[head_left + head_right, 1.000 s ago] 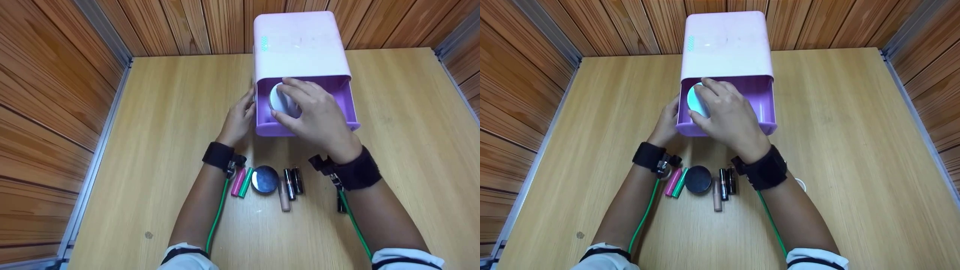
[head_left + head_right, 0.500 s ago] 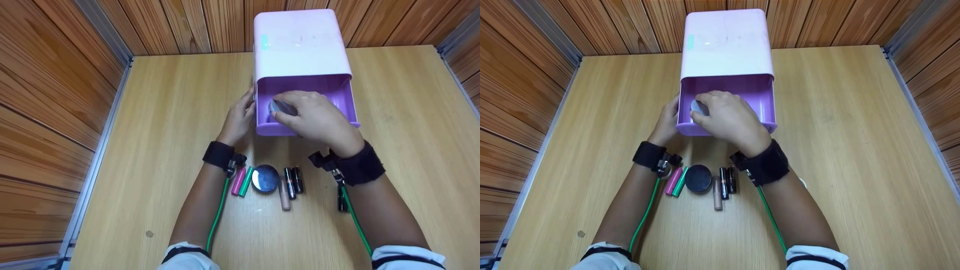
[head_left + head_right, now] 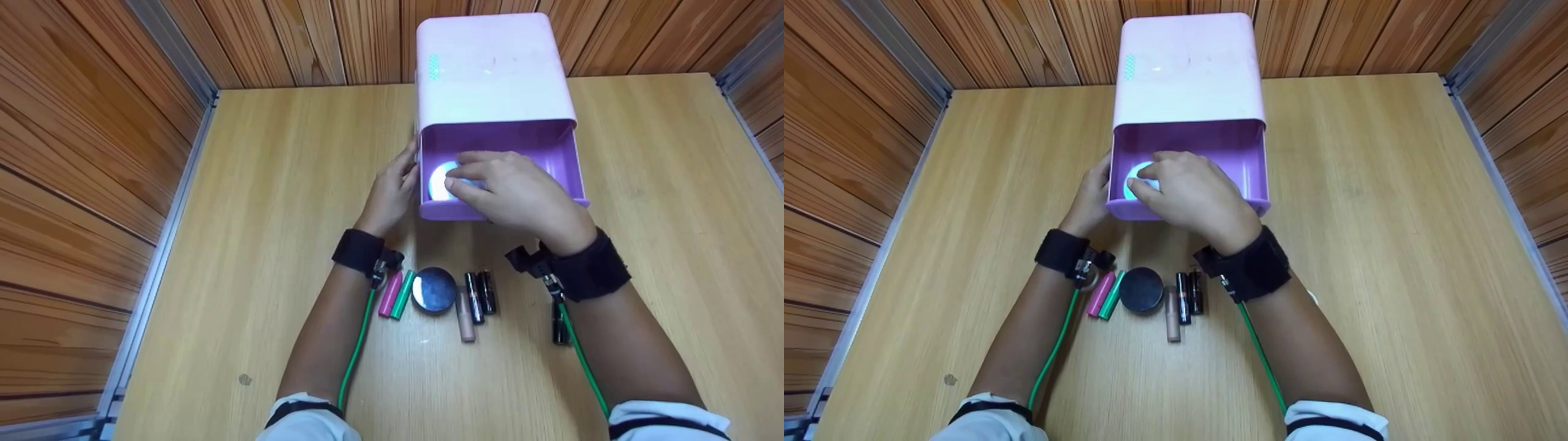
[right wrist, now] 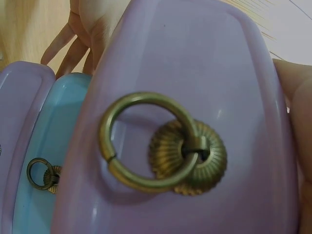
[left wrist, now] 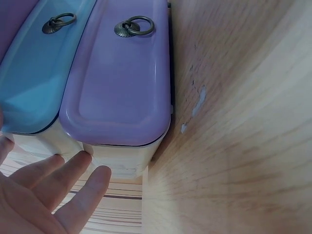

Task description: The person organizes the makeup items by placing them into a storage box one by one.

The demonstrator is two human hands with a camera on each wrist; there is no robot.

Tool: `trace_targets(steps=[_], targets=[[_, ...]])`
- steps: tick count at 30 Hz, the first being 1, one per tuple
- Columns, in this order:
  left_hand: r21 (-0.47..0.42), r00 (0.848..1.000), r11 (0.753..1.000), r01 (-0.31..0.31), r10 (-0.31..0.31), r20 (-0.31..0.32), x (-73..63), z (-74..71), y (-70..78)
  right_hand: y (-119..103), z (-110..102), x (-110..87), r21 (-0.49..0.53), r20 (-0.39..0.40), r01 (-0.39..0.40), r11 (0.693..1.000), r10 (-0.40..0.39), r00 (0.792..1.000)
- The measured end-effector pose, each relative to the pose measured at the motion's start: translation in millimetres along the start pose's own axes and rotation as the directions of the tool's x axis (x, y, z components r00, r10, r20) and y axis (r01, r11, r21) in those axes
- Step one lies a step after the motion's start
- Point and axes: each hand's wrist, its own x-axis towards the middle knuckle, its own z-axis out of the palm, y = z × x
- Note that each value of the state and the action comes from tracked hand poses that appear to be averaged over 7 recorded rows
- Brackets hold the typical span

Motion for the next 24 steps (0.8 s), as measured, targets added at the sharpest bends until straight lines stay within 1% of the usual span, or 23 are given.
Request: trace_targets(steps=[4,8,14,17,19,20,21,22,23,24], targets=[[-0.003,1.0,1.0,0.012,-0.012,-0.002,-1.6,0.2,-0.1,-0.8,0.6,-0.2,-0.003,0.021,-0.014,1.0,0.014,1.0],[-0.004,1.0,1.0,0.017,-0.017,-0.002,-2.0,0.0,-0.4,-1.0,0.9,-0.2,-0.011,0.019,-0.013,1.0,0.014,1.0],[0.015,1.0,1.0,0.005,-0.005,-0.006,-1.6,-1.9,-1.6,-0.8,1.8,0.5,-0.018,0.008,0.003,1.0,-0.003,1.0],[0.022,1.0,1.0,0.005,-0.005,-0.005,-1.5,-2.8,-2.6,-0.1,3.0,-0.8,-0.013,-0.025,0.027,1.0,-0.027,0.999],[0.017,1.0,1.0,0.002,-0.002,-0.005,-1.3,-2.9,-3.8,1.3,3.7,-3.2,-0.008,-0.074,0.074,0.997,-0.075,0.994],[0.011,1.0,1.0,0.001,-0.001,-0.003,-1.7,-2.9,-4.3,2.5,4.0,-4.8,-0.001,-0.111,0.111,0.994,-0.111,0.988],[0.006,1.0,1.0,-0.002,0.002,-0.003,-2.0,-2.8,-5.0,4.0,4.1,-7.0,0.006,-0.153,0.154,0.988,-0.151,0.977],[0.002,1.0,1.0,-0.006,0.006,-0.002,-2.2,-2.7,-5.9,6.0,4.1,-9.2,0.013,-0.203,0.204,0.979,-0.197,0.959],[-0.004,1.0,1.0,-0.009,0.009,-0.002,-2.5,-2.6,-6.4,8.6,3.8,-11.7,0.01,-0.254,0.257,0.966,-0.246,0.935],[-0.008,1.0,1.0,-0.013,0.013,0.0,-2.8,-2.3,-6.8,11.5,3.1,-14.5,0.006,-0.308,0.304,0.953,-0.288,0.907]])
